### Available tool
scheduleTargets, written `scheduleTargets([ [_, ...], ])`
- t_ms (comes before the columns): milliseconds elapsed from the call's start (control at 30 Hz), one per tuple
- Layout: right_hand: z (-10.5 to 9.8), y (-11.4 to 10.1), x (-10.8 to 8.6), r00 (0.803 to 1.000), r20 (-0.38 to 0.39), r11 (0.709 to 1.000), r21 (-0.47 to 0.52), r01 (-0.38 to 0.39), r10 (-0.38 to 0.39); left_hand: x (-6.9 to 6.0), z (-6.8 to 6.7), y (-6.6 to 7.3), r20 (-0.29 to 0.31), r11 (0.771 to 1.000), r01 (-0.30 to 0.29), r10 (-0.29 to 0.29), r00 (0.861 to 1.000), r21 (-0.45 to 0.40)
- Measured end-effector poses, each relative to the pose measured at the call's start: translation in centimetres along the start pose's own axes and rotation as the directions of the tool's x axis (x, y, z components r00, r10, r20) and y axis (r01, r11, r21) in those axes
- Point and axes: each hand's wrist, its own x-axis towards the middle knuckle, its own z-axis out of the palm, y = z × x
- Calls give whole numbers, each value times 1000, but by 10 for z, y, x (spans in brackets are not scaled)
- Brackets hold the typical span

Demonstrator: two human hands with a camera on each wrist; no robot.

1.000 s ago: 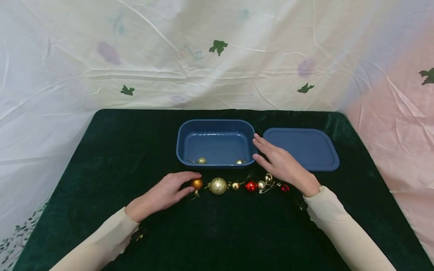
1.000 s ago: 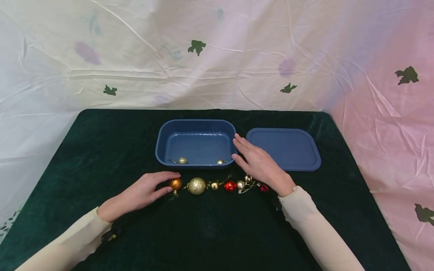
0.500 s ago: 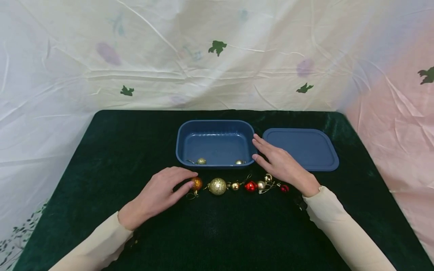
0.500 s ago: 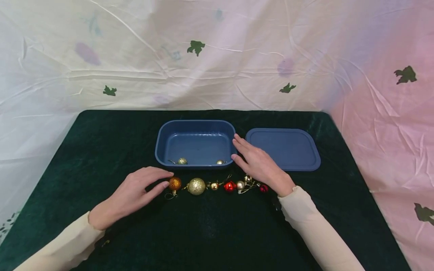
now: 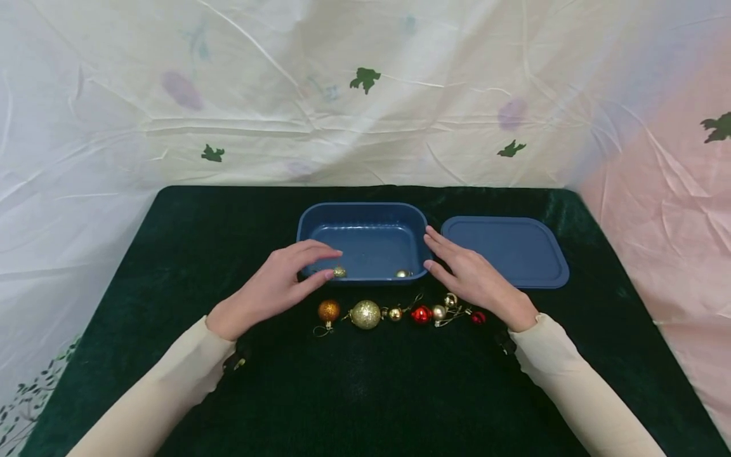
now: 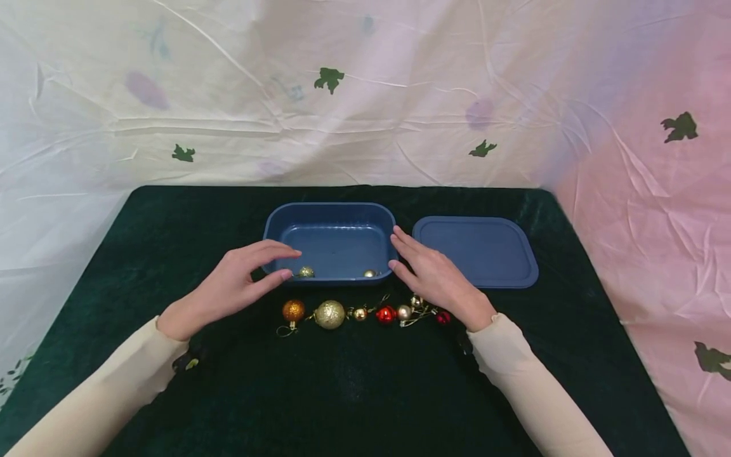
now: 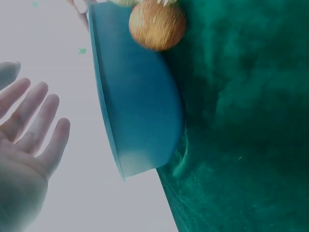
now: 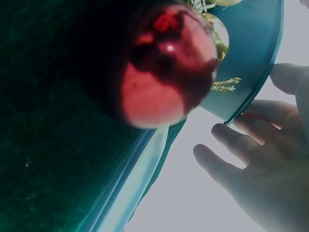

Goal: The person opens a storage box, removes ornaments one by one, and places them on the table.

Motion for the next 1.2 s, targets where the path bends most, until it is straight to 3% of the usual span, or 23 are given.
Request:
scheduleTargets([
  [267,0,-1,0,1000,0,1000,-1,3,-3,26,-2,-20,124,1000,22,-20,992,-12],
  [467,0,-1,1,1000,3,1000,-2,1,-1,42,-3,-26,240,997,76,-72,968,-9],
  [733,-1,-2,0,1000,9,1000,-3,1,-1,59,-9,-31,384,987,162,-149,911,0],
  [967,-1,-2,-1,1000,9,1000,-2,0,0,70,-10,-36,504,973,223,-225,834,65],
  [1067,-1,-2,-1,1000,11,1000,2,1,-1,72,-7,-37,535,975,202,-221,816,94],
  [1200,-1,-1,0,1000,14,1000,5,5,-5,73,-3,-37,557,980,172,-199,807,101],
])
